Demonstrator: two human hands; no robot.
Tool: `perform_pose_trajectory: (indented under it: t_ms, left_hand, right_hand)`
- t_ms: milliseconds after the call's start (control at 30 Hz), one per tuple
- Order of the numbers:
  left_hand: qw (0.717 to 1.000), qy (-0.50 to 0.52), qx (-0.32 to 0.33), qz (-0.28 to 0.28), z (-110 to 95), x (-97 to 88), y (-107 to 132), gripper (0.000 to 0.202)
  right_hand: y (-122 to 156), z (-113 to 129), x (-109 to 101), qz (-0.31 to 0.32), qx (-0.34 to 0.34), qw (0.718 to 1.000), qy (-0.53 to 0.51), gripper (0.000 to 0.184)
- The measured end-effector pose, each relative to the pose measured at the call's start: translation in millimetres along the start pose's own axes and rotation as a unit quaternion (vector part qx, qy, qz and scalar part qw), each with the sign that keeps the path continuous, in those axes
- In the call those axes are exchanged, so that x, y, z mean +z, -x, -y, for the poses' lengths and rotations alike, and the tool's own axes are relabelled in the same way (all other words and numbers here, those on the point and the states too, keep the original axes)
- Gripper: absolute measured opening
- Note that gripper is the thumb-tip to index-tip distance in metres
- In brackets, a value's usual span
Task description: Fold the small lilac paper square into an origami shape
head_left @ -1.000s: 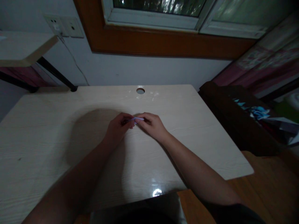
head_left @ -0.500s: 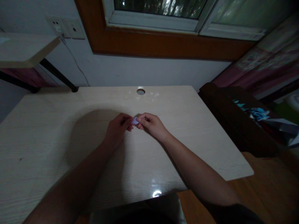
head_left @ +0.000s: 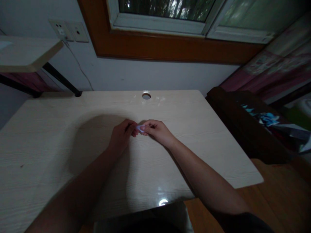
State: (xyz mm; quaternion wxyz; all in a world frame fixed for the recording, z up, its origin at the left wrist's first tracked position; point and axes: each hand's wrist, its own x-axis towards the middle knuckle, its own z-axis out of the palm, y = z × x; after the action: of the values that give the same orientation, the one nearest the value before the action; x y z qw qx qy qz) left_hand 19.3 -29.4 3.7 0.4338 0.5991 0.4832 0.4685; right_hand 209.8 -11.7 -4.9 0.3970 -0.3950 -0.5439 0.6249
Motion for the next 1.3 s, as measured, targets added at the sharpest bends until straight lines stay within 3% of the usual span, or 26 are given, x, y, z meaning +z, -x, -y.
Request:
perform_pose_trajectory:
  t_ms: [133,267,567,1067,1300]
  left_hand:
    - [0.999,0.048,0.010,0.007,2.8,-0.3,-0.7,0.031]
    - [0.999,0.029,-0.001,0.030,6.0,0.0,-1.0,0.022]
    - [1.000,0.000,-0.014,0.020,4.4,-0.1,-2.6,0.017]
    - [0.996,0.085,-0.002,0.026,9.0,-1.4,-5.8,0.027]
    - [0.997,0.073,-0.001,0.027,1.3,-3.7,-7.3,0.016]
  right_hand:
    - [-0.5,1.7,-0.5,-0.009,-0.002,1.000,-0.016,0.038]
    - [-1.1,1.2,-0.7,-0.010,-0.004,1.000,-0.020,0.040]
    - [-0.5,-1.2,-0.1,0.015,-0.012,1.000,0.003,0.040]
    - [0.4,4.3,0.2,0.006,-0.001,1.000,-0.020,0.040]
    - [2.4,5.8,0.3,0.038,-0.003,0.999,-0.030,0.036]
